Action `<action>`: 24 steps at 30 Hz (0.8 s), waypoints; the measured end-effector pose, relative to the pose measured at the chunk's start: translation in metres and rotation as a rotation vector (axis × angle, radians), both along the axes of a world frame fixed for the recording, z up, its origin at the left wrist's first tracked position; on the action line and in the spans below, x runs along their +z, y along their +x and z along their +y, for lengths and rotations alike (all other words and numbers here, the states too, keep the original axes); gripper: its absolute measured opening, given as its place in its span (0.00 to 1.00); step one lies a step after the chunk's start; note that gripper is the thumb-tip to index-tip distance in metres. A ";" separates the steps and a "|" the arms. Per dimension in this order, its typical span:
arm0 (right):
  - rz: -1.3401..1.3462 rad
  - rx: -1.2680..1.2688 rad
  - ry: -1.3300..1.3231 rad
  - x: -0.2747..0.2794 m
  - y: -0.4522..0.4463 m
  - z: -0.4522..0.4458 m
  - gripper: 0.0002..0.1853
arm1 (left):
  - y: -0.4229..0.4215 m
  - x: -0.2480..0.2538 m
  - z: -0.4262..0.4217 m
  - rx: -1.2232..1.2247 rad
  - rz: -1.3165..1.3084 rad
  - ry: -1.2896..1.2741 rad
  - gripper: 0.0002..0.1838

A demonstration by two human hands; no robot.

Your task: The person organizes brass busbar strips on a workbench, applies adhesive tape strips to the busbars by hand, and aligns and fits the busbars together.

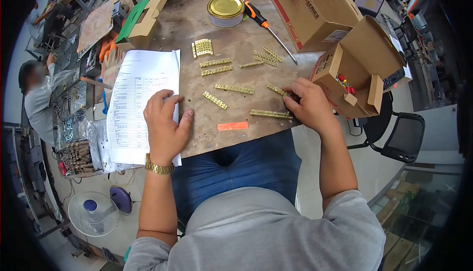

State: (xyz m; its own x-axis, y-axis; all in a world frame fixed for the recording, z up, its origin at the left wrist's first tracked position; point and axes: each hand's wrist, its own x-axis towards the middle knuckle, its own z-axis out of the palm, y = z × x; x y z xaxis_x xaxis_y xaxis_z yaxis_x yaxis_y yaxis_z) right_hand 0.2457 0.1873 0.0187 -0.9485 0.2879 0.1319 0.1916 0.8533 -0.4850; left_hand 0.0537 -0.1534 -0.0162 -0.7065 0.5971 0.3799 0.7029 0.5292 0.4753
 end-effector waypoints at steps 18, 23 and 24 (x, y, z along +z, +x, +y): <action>0.136 0.089 0.125 0.000 -0.074 0.001 0.13 | -0.002 -0.001 0.000 -0.004 0.010 0.023 0.20; 0.021 0.109 0.244 -0.005 -0.099 0.003 0.12 | -0.001 -0.001 0.000 -0.002 0.002 0.039 0.20; -0.014 0.118 0.269 -0.001 -0.099 0.002 0.11 | -0.002 0.000 0.000 0.002 0.008 0.034 0.20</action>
